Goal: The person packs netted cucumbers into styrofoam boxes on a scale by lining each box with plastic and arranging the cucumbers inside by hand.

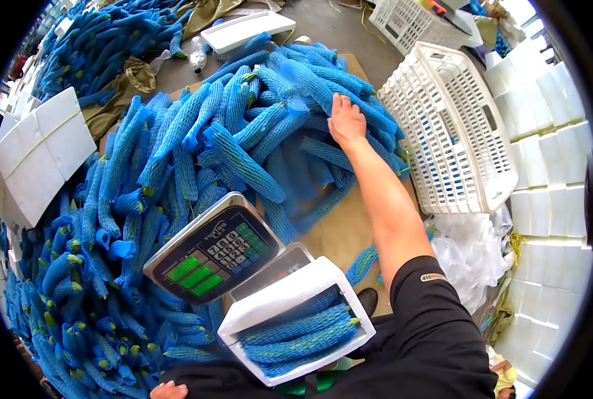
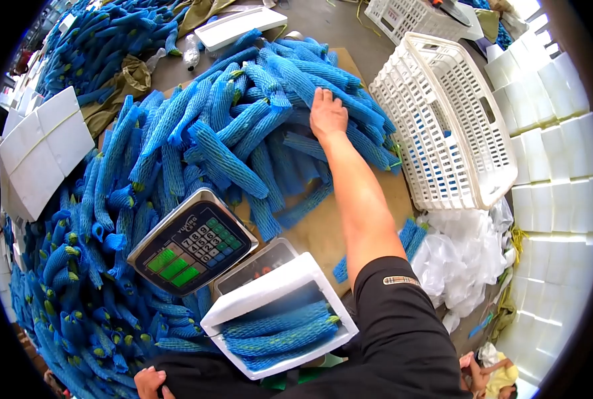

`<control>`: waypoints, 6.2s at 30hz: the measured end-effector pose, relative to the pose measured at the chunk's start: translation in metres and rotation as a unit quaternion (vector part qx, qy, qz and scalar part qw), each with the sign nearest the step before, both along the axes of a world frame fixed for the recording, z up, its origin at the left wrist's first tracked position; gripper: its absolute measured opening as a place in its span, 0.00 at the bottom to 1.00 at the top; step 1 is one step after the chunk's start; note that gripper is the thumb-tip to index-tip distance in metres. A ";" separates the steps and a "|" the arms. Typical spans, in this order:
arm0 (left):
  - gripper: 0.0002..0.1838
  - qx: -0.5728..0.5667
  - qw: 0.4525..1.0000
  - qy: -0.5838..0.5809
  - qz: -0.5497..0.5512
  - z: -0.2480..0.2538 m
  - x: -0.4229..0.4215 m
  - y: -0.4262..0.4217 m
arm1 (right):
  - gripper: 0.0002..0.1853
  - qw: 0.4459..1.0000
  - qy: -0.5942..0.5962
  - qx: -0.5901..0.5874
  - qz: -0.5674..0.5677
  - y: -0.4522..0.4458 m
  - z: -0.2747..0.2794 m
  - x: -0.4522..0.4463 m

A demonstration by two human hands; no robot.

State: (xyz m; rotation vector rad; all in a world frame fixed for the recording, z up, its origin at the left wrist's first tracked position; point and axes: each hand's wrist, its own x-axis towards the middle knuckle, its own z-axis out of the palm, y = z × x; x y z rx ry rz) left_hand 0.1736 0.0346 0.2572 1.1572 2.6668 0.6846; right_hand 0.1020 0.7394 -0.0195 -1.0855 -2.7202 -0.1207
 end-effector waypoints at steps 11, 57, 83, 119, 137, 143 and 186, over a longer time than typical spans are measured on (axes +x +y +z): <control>0.17 0.027 1.000 -0.011 -0.009 0.000 -0.008 0.015 | 0.31 0.748 0.230 -0.617 -0.089 -0.073 -0.031 0.063; 0.12 0.359 0.905 -0.027 0.228 -0.046 0.046 -0.072 | 0.20 0.784 -0.175 -0.591 0.070 -0.207 0.205 0.362; 0.34 0.432 0.666 0.008 0.608 -0.054 0.018 -0.462 | 0.27 0.776 -0.226 -0.585 0.070 -0.155 0.174 0.371; 0.44 -0.257 0.869 -0.111 0.408 -0.266 0.187 -0.385 | 0.30 0.803 -0.257 -0.537 -0.008 -0.192 0.224 0.377; 0.27 -0.214 0.887 -0.129 0.389 -0.281 0.199 -0.445 | 0.29 0.813 -0.260 -0.521 -0.035 -0.191 0.222 0.381; 0.21 -0.207 0.898 -0.106 0.374 -0.267 0.209 -0.442 | 0.30 0.813 -0.245 -0.528 -0.029 -0.192 0.222 0.381; 0.14 0.197 0.889 -0.095 0.401 -0.169 0.162 -0.297 | 0.27 0.851 -0.215 -0.477 -0.027 -0.223 0.236 0.351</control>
